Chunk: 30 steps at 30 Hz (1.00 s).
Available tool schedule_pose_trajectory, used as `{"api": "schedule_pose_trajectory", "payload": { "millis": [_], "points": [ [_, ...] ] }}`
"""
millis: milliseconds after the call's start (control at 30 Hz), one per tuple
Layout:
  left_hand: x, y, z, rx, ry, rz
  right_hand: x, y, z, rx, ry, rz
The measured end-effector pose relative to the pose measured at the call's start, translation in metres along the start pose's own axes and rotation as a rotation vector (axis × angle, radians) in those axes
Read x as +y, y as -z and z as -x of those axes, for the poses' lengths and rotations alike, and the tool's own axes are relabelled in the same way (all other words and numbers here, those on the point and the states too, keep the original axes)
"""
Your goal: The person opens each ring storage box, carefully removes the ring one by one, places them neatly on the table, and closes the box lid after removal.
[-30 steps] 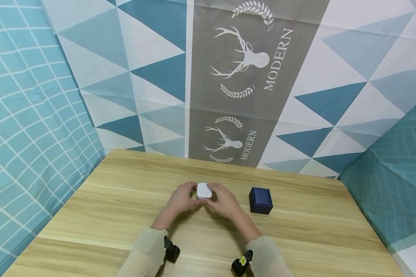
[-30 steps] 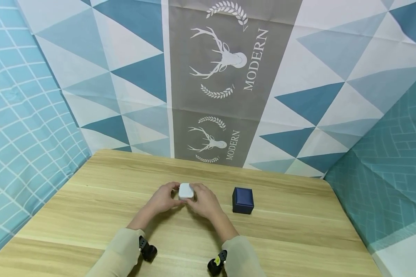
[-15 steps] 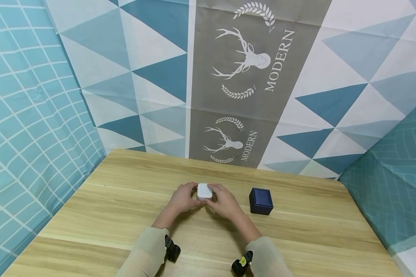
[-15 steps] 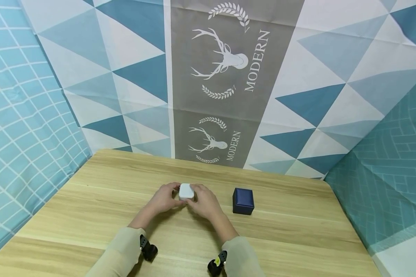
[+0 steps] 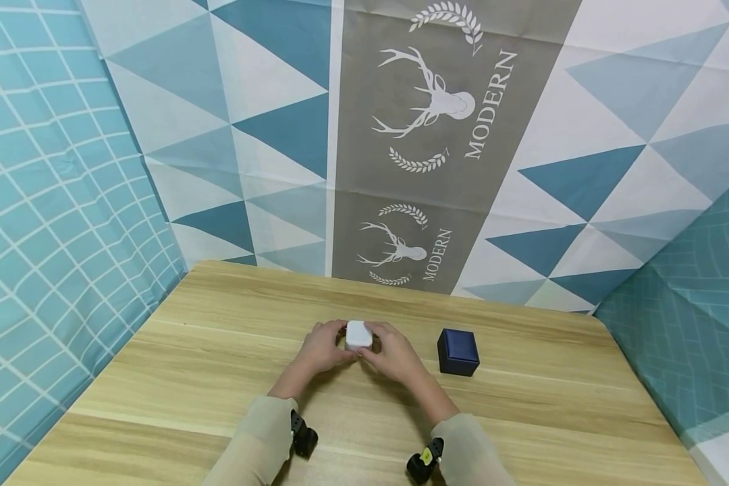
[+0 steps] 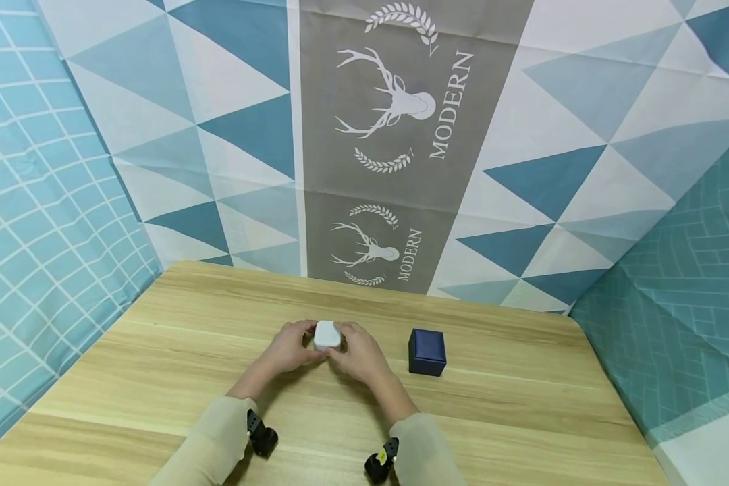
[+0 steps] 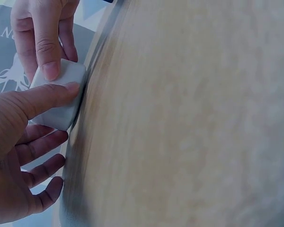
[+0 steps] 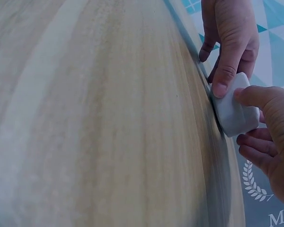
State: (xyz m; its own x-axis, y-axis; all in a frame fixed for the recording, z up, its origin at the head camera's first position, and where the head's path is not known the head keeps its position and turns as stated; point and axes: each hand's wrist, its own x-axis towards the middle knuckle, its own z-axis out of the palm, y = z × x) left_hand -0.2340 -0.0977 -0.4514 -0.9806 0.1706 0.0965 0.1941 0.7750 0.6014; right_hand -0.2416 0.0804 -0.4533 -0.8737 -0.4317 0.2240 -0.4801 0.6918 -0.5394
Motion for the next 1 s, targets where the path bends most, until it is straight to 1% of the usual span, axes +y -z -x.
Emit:
{"api": "schedule_pose_trajectory", "payload": {
  "millis": [100, 333, 567, 833, 1000],
  "points": [
    [-0.0008, -0.0005, -0.0007, 0.000, 0.005, 0.008, 0.0007, 0.0001, -0.0012, 0.003, 0.011, -0.004],
    [-0.0014, -0.0021, -0.0006, -0.002, 0.000, 0.020, 0.0030, 0.0005, -0.0030, 0.008, 0.022, -0.063],
    [0.0009, -0.0002, 0.0018, -0.023, 0.025, 0.036, 0.0040, 0.0008, -0.0040, 0.003, 0.015, -0.088],
    [-0.0022, -0.0028, -0.0005, -0.024, 0.021, 0.034, 0.0062, 0.0017, -0.0052, -0.015, -0.004, -0.130],
    [-0.0031, -0.0028, -0.0014, -0.029, 0.003, 0.012, 0.0077, 0.0038, -0.0069, -0.035, -0.009, -0.139]
  ]
}}
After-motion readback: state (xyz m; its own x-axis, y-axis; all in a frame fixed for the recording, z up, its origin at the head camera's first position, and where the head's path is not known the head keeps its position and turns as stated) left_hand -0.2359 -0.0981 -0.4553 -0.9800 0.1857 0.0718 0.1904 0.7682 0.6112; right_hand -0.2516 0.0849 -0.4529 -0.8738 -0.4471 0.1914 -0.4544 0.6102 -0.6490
